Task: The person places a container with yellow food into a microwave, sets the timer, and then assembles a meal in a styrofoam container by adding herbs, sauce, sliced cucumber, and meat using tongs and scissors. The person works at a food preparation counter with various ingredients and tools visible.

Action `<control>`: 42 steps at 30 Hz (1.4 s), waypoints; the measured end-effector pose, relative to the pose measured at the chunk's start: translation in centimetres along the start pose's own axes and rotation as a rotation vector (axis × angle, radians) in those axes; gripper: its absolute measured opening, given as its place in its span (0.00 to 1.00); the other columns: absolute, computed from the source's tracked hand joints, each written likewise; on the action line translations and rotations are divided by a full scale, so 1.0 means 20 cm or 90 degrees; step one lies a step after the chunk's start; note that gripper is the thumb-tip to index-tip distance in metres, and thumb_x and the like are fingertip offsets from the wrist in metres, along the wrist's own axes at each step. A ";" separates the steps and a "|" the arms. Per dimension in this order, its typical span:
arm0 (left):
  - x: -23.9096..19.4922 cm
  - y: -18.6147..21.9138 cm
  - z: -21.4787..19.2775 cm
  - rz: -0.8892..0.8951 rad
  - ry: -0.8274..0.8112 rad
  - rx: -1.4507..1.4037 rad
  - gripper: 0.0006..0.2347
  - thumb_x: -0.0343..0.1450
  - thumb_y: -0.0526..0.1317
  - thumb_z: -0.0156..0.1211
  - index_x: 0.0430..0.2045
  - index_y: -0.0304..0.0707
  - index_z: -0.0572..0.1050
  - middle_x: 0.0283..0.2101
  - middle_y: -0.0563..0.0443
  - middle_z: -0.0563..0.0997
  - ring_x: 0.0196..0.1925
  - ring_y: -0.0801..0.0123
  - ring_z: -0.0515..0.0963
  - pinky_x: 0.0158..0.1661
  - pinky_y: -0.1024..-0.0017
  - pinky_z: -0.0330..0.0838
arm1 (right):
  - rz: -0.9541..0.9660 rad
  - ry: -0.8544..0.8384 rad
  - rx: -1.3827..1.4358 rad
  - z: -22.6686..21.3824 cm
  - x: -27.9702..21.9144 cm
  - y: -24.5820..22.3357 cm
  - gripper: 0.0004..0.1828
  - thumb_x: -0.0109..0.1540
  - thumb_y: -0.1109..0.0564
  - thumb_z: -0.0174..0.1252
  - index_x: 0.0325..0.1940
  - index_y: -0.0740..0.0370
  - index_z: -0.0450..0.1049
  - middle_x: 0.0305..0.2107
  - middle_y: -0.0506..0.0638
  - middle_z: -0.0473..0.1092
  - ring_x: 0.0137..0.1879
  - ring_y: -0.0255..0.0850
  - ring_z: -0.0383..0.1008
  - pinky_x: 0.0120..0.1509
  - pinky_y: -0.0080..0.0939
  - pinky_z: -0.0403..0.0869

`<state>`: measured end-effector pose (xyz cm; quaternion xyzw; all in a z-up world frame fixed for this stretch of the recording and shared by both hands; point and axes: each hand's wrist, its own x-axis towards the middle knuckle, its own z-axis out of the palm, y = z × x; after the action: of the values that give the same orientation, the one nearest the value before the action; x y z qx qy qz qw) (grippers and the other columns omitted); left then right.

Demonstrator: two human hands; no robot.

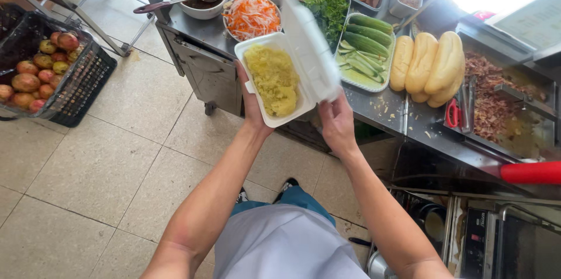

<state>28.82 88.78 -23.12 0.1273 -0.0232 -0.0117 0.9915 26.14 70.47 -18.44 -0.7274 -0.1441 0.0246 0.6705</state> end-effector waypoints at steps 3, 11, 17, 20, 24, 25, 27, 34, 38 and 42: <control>0.05 0.09 0.04 0.033 0.063 0.047 0.40 0.71 0.72 0.36 0.70 0.41 0.58 0.66 0.46 0.69 0.64 0.59 0.73 0.61 0.59 0.72 | 0.135 0.006 0.246 0.06 0.13 0.08 0.29 0.76 0.42 0.38 0.69 0.68 0.63 0.56 0.59 0.73 0.58 0.45 0.75 0.64 0.48 0.73; 0.20 0.32 0.08 -0.083 0.102 0.115 0.45 0.68 0.75 0.33 0.69 0.33 0.57 0.68 0.39 0.69 0.66 0.52 0.74 0.61 0.52 0.74 | 0.248 0.001 0.346 0.08 0.59 0.23 0.28 0.72 0.41 0.39 0.69 0.61 0.62 0.54 0.54 0.72 0.54 0.41 0.77 0.55 0.44 0.77; 0.40 0.58 0.07 -0.279 0.072 0.380 0.37 0.65 0.55 0.65 0.66 0.35 0.61 0.59 0.36 0.76 0.58 0.52 0.80 0.48 0.49 0.82 | 0.231 -0.183 0.180 -0.14 1.01 0.28 0.29 0.74 0.40 0.41 0.67 0.63 0.69 0.50 0.50 0.74 0.49 0.34 0.73 0.53 0.36 0.73; 0.50 0.54 0.04 -0.221 0.194 0.400 0.32 0.62 0.41 0.71 0.61 0.34 0.64 0.57 0.37 0.77 0.55 0.51 0.82 0.50 0.52 0.82 | 0.218 -0.267 0.118 -0.16 1.19 0.32 0.29 0.76 0.40 0.40 0.65 0.65 0.71 0.44 0.49 0.73 0.44 0.33 0.70 0.50 0.36 0.71; 0.56 0.50 -0.02 -0.055 0.203 0.304 0.25 0.68 0.33 0.69 0.60 0.31 0.69 0.59 0.37 0.77 0.59 0.53 0.80 0.58 0.56 0.77 | 0.189 -0.276 0.121 -0.18 1.44 0.39 0.28 0.73 0.41 0.41 0.62 0.65 0.71 0.43 0.49 0.77 0.42 0.36 0.75 0.47 0.39 0.75; 0.56 0.50 -0.04 -0.016 0.201 0.299 0.24 0.68 0.33 0.68 0.60 0.33 0.69 0.59 0.39 0.76 0.60 0.54 0.79 0.60 0.57 0.76 | 0.192 -0.258 0.100 -0.19 1.49 0.42 0.27 0.72 0.41 0.42 0.62 0.63 0.71 0.42 0.50 0.78 0.39 0.38 0.76 0.43 0.41 0.75; 0.54 0.50 -0.07 0.041 0.197 0.287 0.23 0.70 0.36 0.67 0.60 0.35 0.69 0.59 0.42 0.76 0.60 0.56 0.78 0.61 0.57 0.75 | 0.020 -0.127 -0.237 -0.22 1.55 0.47 0.21 0.70 0.45 0.52 0.61 0.59 0.74 0.44 0.52 0.76 0.41 0.38 0.79 0.46 0.40 0.78; 0.59 0.56 -0.15 0.044 0.182 0.294 0.24 0.73 0.49 0.63 0.62 0.37 0.70 0.58 0.41 0.77 0.58 0.52 0.78 0.50 0.51 0.76 | 0.057 -0.189 -0.432 -0.27 1.72 0.62 0.34 0.59 0.54 0.65 0.69 0.56 0.68 0.34 0.53 0.79 0.36 0.40 0.80 0.46 0.40 0.76; 0.67 0.60 -0.10 0.064 0.140 0.218 0.29 0.73 0.57 0.61 0.64 0.38 0.69 0.63 0.45 0.75 0.65 0.55 0.75 0.60 0.52 0.75 | -0.108 -0.108 -0.277 -0.13 1.82 0.66 0.18 0.63 0.55 0.65 0.57 0.60 0.79 0.37 0.54 0.78 0.39 0.40 0.79 0.46 0.39 0.78; 0.76 0.65 -0.01 0.082 0.165 0.252 0.30 0.74 0.61 0.51 0.66 0.40 0.65 0.66 0.47 0.73 0.68 0.58 0.74 0.66 0.55 0.73 | -0.230 -0.178 -0.346 -0.05 1.93 0.60 0.12 0.68 0.58 0.62 0.55 0.62 0.80 0.40 0.55 0.78 0.41 0.41 0.79 0.46 0.40 0.77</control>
<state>44.13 101.06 -19.36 0.3177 0.0945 0.0727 0.9407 65.45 78.07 -24.14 -0.8315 -0.3619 -0.0345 0.4200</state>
